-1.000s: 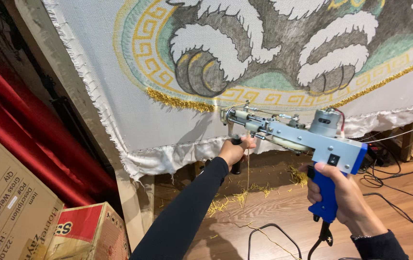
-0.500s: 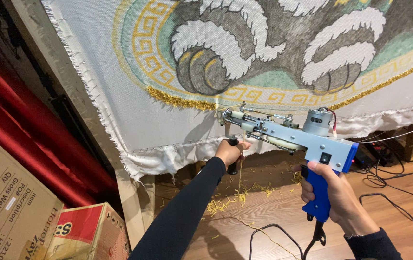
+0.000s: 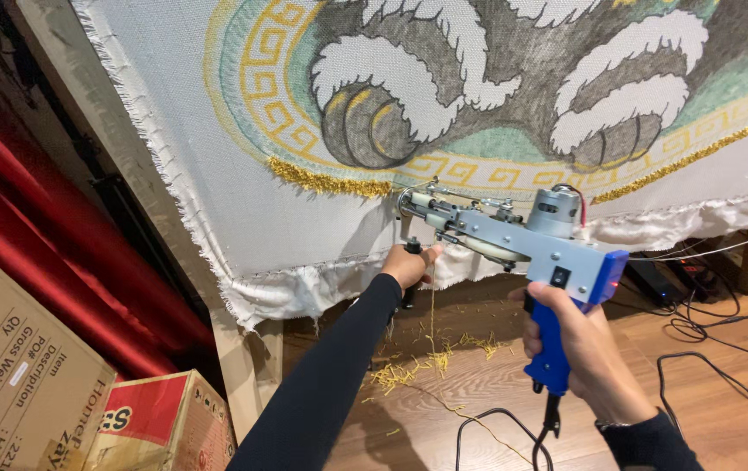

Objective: The person uses a tufting gun to apply yellow yarn to a large rug held in a frame. They move the gun along a pattern on the rug while using their other hand to guide the yarn.

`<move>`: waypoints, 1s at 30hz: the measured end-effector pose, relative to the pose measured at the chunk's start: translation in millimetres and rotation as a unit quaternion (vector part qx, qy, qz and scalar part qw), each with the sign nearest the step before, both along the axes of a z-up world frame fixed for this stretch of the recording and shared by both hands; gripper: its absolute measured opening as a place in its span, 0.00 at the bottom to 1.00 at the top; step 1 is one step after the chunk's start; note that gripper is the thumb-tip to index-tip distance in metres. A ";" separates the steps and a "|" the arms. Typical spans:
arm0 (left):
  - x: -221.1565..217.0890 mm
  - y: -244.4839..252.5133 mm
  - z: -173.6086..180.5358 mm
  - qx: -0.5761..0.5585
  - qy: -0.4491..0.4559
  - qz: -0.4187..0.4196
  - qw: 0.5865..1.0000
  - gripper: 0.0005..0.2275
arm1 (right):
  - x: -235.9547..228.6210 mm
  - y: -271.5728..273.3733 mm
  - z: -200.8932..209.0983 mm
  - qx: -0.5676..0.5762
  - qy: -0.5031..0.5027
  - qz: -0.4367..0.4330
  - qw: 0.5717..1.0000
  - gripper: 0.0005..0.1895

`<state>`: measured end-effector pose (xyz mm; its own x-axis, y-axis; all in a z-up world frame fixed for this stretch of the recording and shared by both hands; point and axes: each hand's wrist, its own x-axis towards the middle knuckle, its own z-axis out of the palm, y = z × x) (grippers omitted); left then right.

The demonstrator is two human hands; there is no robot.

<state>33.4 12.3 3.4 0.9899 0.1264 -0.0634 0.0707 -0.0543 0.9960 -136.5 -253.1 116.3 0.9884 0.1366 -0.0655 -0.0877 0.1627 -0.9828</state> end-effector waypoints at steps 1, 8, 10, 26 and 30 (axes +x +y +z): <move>1.2 4.2 1.4 -0.003 0.000 0.012 1.000 0.15 | -1.9 7.2 1.0 0.007 0.001 -0.005 1.000 0.19; 0.1 40.1 26.7 0.147 0.059 0.044 0.986 0.16 | -10.0 49.4 1.0 0.036 -0.048 -0.059 0.996 0.14; -2.7 43.1 35.7 0.189 0.081 0.044 0.978 0.17 | -8.7 53.7 -0.9 0.028 0.028 -0.060 0.997 0.16; -3.7 47.0 62.0 0.200 0.105 0.064 0.972 0.18 | -3.6 61.8 5.0 0.052 0.020 -0.039 0.998 0.17; -7.2 43.7 68.6 0.209 0.111 0.063 0.969 0.19 | -0.4 61.0 2.5 0.052 0.027 -0.043 0.997 0.16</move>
<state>26.2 56.0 72.0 0.9330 0.3054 -0.1906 0.3132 -0.4278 0.8479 -137.0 -192.1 118.8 0.9922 0.0596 -0.1095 -0.1217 0.2726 -0.9544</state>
